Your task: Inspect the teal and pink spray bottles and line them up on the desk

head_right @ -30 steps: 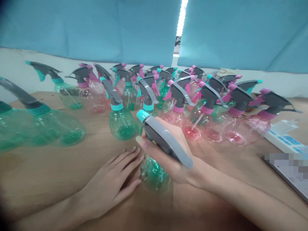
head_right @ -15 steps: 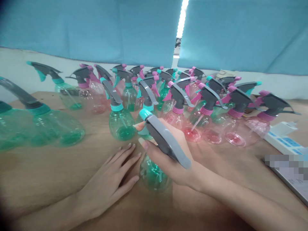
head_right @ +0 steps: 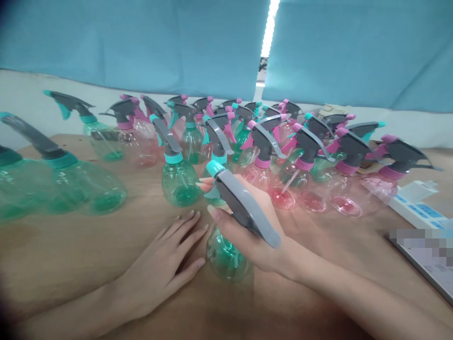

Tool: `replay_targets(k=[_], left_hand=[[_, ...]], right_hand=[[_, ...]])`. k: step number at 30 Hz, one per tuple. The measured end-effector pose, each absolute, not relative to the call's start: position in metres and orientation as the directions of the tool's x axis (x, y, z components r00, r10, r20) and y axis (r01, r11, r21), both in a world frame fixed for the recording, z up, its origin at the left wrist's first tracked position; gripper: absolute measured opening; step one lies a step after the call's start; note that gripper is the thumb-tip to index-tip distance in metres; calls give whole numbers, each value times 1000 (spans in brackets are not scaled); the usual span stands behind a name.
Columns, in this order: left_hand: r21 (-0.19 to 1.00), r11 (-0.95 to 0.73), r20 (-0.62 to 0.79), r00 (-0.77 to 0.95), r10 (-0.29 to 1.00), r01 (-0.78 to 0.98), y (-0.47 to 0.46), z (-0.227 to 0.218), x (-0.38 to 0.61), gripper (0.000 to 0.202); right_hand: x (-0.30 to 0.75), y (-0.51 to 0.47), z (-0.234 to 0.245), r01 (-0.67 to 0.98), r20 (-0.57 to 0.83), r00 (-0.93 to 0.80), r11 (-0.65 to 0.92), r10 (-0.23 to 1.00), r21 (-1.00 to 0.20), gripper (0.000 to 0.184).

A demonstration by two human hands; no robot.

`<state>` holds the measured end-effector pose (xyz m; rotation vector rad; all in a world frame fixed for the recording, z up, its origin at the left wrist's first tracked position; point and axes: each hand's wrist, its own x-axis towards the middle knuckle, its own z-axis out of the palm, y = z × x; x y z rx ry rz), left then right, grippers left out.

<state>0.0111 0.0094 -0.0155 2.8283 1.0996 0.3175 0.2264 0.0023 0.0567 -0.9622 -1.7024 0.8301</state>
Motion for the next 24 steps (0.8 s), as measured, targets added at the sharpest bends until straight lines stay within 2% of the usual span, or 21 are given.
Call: replay_targets(k=[14,24], left_hand=[[147,-739,161,721,674,658,10,-16,11,50],[158,-735,155,718,678,660,9,-15,11,50]], right_hand=[[228,2,58,281,406,-216,455,888,-845,43],[228,0,60,331,398,-219,451,891,-829,35]])
